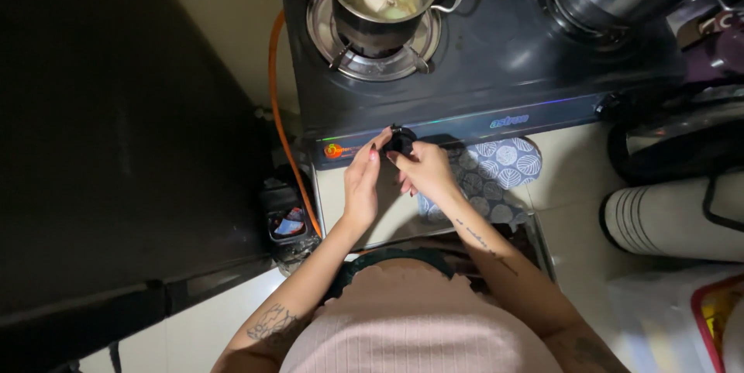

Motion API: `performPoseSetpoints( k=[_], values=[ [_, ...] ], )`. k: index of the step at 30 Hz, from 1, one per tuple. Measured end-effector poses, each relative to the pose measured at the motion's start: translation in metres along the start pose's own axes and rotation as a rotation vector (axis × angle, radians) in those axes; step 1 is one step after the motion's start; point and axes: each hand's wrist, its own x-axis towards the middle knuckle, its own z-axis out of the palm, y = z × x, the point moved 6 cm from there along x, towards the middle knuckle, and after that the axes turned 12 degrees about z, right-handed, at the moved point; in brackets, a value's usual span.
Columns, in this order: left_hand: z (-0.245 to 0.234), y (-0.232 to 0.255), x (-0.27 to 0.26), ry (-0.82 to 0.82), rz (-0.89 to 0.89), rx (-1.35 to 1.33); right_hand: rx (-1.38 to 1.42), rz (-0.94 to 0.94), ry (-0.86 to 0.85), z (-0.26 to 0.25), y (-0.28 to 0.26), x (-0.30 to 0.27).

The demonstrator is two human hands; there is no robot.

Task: The recorder is setting a dining table with plates, spoons, forks, and glasses for a meal.

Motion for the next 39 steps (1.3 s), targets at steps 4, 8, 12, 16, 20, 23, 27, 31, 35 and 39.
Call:
performPoseSetpoints(
  k=[4,8,12,16,20,23,27,31,35,39],
  values=[
    [-0.001,0.003,0.002,-0.032,-0.016,0.011,0.019,0.021,0.001,0.000,-0.001,-0.001],
    [-0.001,0.004,0.005,-0.058,-0.019,0.020,-0.009,0.014,0.037,0.001,-0.004,-0.004],
    [-0.003,0.003,0.005,-0.072,-0.022,0.029,-0.043,0.002,0.069,-0.001,-0.003,-0.004],
    [-0.001,-0.002,0.005,-0.089,-0.020,-0.004,0.032,0.002,0.047,-0.001,0.002,-0.004],
    [0.004,0.008,0.005,-0.101,0.014,-0.049,-0.035,-0.055,0.158,-0.005,0.001,-0.018],
    [0.012,0.031,0.007,-0.128,0.075,-0.024,-0.263,-0.058,0.374,-0.015,0.005,-0.043],
    [0.038,0.041,0.004,-0.292,0.185,0.013,-0.703,-0.031,0.648,-0.028,0.069,-0.042],
    [0.086,-0.017,-0.017,-0.559,0.080,0.008,-0.779,0.034,0.720,-0.046,0.109,-0.040],
    [0.137,-0.064,-0.042,-0.876,0.115,0.205,-0.811,0.023,0.891,-0.076,0.142,-0.041],
    [0.179,-0.098,-0.063,-1.070,0.299,0.522,-0.807,-0.093,0.960,-0.105,0.153,-0.041]
  ],
)
